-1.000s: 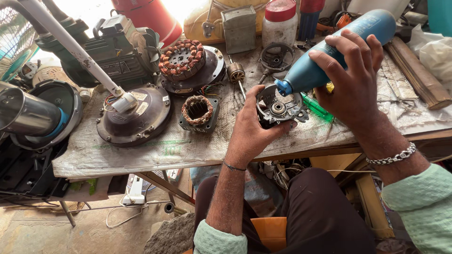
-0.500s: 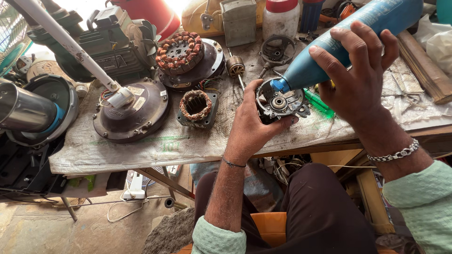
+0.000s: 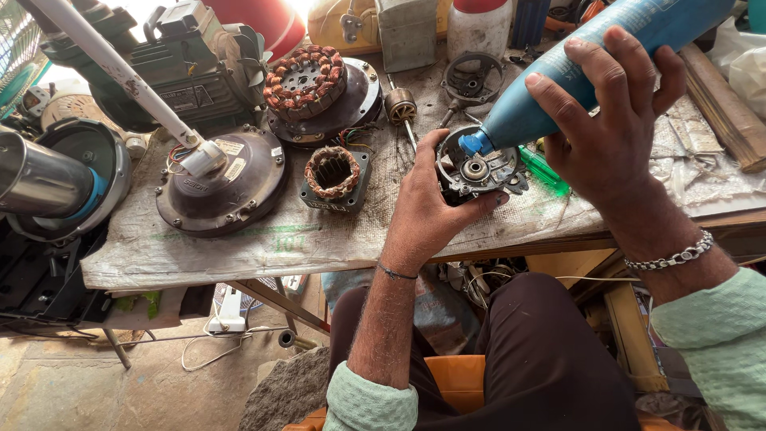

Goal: The person disassembles a small motor housing, removes a bearing, applies lubricant from a bottle, and reassembles the bearing into the housing using a screwdriver. The work is performed on a cluttered workbench with various motor parts and tools visible.

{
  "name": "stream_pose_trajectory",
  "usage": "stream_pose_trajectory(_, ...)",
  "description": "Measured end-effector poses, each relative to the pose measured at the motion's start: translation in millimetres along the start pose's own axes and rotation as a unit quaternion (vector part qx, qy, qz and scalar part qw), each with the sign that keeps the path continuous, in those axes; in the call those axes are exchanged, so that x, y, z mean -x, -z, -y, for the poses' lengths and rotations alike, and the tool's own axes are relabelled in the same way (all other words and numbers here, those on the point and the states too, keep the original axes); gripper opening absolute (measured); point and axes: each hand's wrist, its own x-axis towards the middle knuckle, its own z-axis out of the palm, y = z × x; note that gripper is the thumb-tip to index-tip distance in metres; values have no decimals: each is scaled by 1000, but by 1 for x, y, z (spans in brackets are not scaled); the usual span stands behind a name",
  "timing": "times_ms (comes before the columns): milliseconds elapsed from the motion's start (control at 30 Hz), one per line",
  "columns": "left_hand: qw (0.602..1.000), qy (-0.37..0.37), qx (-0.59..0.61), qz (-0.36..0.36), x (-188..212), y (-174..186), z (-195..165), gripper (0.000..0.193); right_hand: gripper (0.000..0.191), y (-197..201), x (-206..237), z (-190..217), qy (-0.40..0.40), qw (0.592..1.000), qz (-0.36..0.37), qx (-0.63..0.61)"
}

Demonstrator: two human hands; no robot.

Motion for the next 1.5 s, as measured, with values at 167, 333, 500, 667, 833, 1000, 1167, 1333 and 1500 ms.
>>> stream_pose_trajectory(167,1000,3,-3,3,0,1,-1,98,55,-1,0,0,8,1000,-6,13)
stream_pose_trajectory(333,1000,-7,-7,-2,0,1,-2,97,54,-3,1,-1,7,1000,-16,4)
stream_pose_trajectory(500,1000,5,2,3,0,1,-3,97,55,-2,2,-2,3,1000,-12,14)
stream_pose_trajectory(667,1000,-2,-2,2,0,2,-4,96,57,-1,4,-3,1,1000,-7,28)
stream_pose_trajectory(833,1000,-1,4,3,0,2,-3,96,57,-2,5,-5,4,1000,-10,18)
stream_pose_trajectory(1000,1000,-19,-14,-7,1,2,-3,95,57,-3,6,-7,13,999,-15,33)
stream_pose_trajectory(1167,1000,-3,4,2,1,1,-2,96,56,-2,6,-6,7,1000,-14,22)
stream_pose_trajectory(1333,1000,-10,-2,0,0,2,-1,96,57,-1,5,-6,7,1000,-13,27)
stream_pose_trajectory(1500,1000,-14,-19,-3,0,1,1,97,56,0,5,-5,4,1000,-17,24)
